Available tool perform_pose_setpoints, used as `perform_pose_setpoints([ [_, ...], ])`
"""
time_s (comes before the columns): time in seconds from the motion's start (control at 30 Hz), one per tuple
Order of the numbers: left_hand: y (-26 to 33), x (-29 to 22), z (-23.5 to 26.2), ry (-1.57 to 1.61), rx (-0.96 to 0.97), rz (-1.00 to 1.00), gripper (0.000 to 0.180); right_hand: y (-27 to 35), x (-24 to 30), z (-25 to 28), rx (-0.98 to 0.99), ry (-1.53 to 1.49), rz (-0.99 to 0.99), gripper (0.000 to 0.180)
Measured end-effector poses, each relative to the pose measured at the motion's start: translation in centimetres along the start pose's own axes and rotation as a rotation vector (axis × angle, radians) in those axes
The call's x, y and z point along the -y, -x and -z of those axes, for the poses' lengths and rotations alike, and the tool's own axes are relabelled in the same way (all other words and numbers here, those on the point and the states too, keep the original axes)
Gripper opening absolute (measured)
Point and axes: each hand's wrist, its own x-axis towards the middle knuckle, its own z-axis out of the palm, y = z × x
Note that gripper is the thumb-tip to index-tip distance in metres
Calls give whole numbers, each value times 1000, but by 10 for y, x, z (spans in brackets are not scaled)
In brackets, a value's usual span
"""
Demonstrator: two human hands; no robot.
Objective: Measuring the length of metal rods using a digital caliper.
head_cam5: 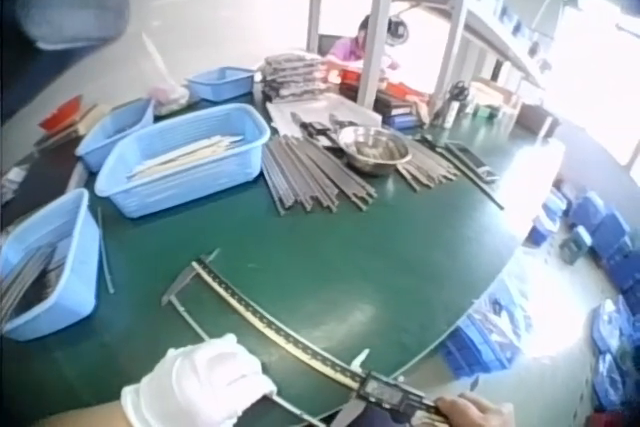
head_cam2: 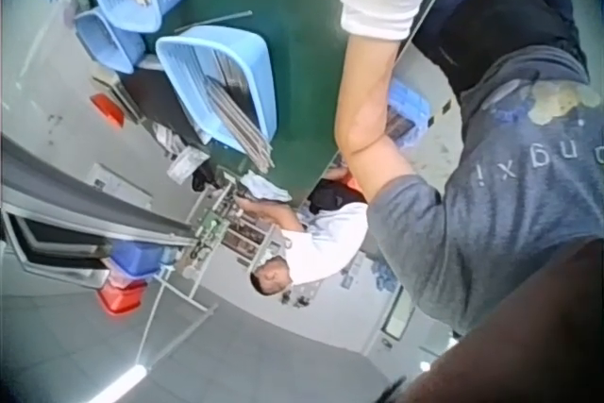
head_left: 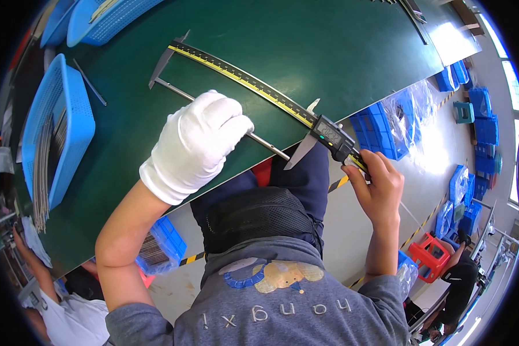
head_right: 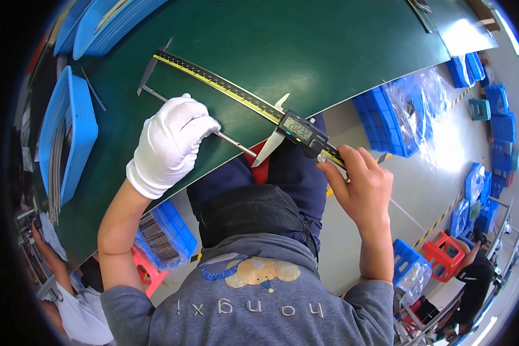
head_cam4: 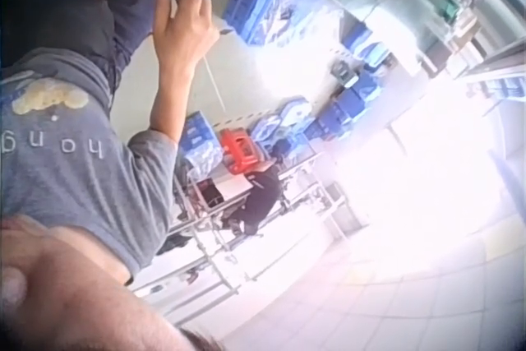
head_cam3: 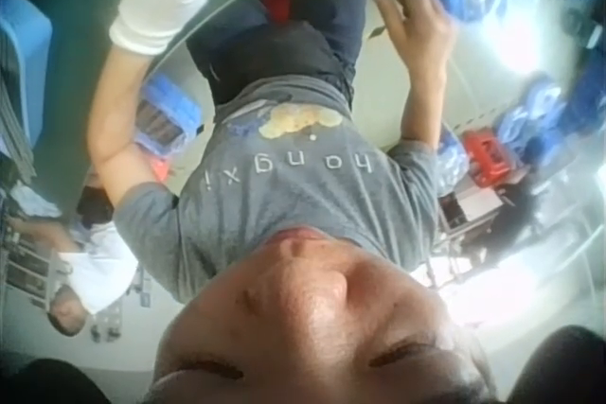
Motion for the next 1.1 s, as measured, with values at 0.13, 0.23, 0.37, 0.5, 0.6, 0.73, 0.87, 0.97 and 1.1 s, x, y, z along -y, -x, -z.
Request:
perform_pose_setpoints([
  [0.13,0,2,1,10,-1,-21,25,-1,1,-2,-21,42,-3,32],
  [0.23,1,5,3,12,40,-34,19,1,3,-3,-11,51,-36,34],
  [0.37,4,3,4,45,16,-51,22,2,3,-6,-8,35,-7,34],
  [0.5,-2,5,-2,33,-41,-87,22,2,0,-9,12,44,-4,35],
  [0.6,-3,0,9,23,-76,-109,24,-1,11,2,7,56,15,37],
  [0.73,-7,4,5,20,-50,-112,26,-6,9,1,34,59,-2,41],
  [0.87,-3,-6,10,-42,135,-106,39,-9,9,-5,-13,83,-22,35],
  [0.97,8,-22,-7,-95,159,-104,31,-19,6,-5,-52,91,2,32],
  [1.1,19,-29,-15,-102,139,-256,16,-48,1,-5,-84,77,95,30],
])
